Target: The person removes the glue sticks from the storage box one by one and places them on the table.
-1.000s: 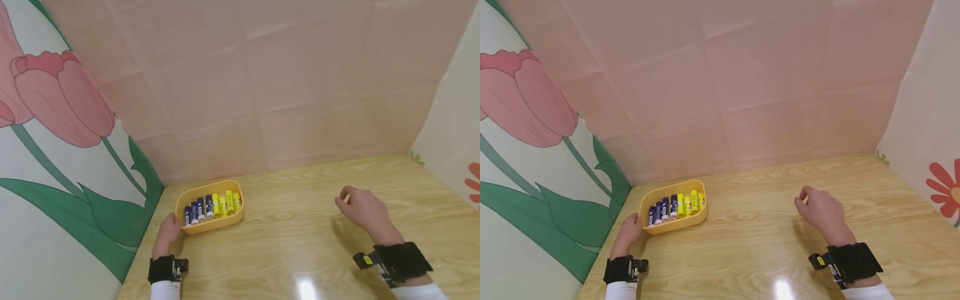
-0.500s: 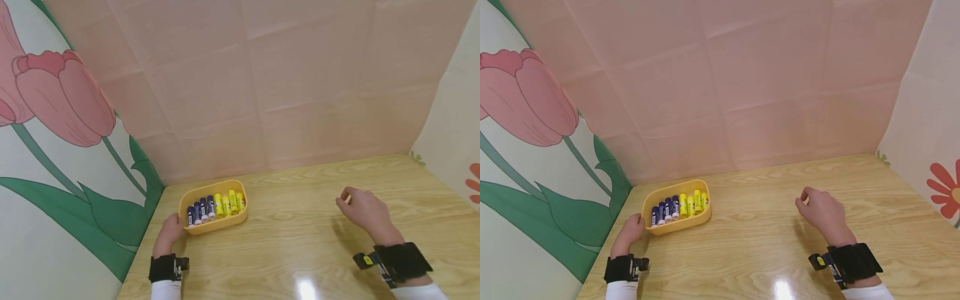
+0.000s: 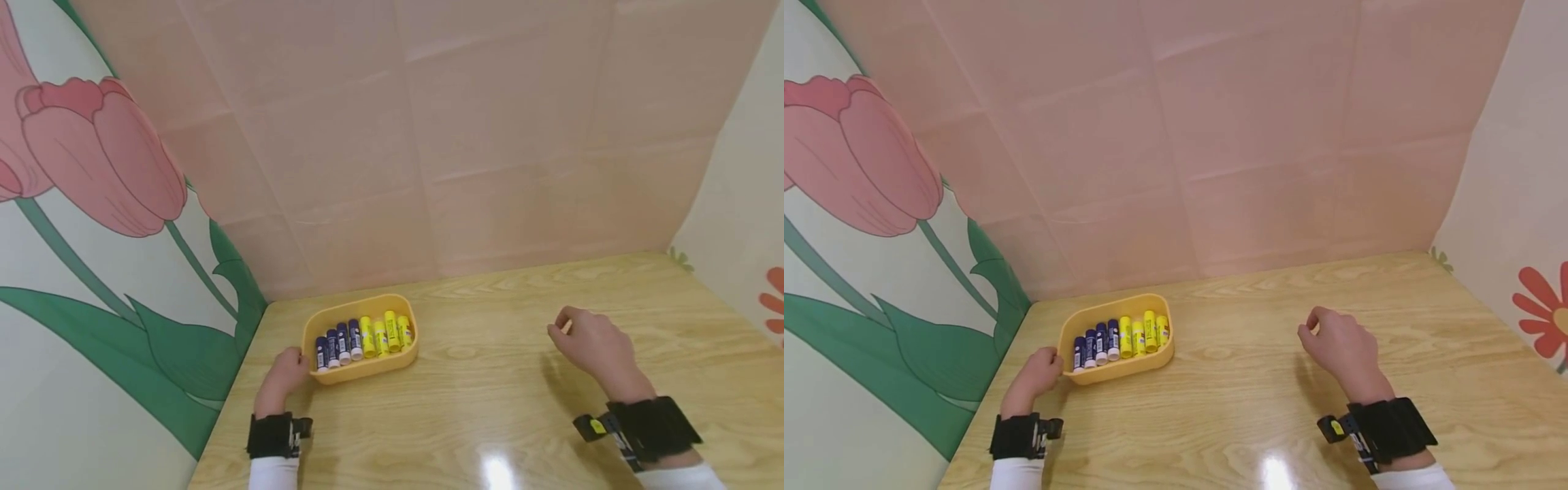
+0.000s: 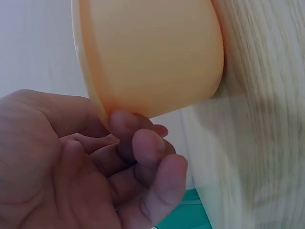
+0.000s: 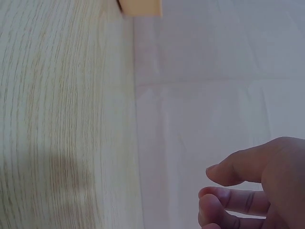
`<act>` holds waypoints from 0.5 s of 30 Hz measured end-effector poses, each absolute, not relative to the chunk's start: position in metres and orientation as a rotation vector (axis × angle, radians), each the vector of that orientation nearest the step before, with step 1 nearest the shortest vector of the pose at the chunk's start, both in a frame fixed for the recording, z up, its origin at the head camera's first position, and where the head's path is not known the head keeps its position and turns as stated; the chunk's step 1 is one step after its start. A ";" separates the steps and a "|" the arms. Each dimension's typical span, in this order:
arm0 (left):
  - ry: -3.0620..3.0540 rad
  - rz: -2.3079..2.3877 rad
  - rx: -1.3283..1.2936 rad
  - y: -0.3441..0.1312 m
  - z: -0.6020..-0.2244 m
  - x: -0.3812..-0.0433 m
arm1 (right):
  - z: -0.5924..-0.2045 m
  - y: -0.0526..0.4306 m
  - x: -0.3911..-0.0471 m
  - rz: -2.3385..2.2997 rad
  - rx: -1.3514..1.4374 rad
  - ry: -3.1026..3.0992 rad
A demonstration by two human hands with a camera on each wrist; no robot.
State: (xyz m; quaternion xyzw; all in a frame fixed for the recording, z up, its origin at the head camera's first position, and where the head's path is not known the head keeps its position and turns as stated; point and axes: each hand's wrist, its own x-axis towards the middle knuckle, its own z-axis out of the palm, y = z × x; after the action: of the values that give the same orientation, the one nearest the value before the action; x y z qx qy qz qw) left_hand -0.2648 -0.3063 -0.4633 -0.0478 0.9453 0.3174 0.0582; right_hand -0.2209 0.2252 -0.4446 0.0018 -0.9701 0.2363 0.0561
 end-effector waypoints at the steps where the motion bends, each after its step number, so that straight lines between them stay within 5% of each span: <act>1: 2.862 0.960 -0.133 -0.305 -0.462 -0.265 | -0.445 0.225 -0.221 0.720 0.007 -2.942; 15: 2.821 0.876 -0.148 -0.272 -0.454 -0.258 | -0.445 0.221 -0.223 0.730 0.006 -2.959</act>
State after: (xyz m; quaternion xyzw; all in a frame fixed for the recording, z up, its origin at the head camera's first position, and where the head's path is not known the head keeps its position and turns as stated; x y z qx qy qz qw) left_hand -0.2582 -0.2718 -0.4535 -0.0497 0.9498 0.2948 0.0920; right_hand -0.2234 0.2208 -0.4448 0.0021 -0.9698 0.2392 0.0471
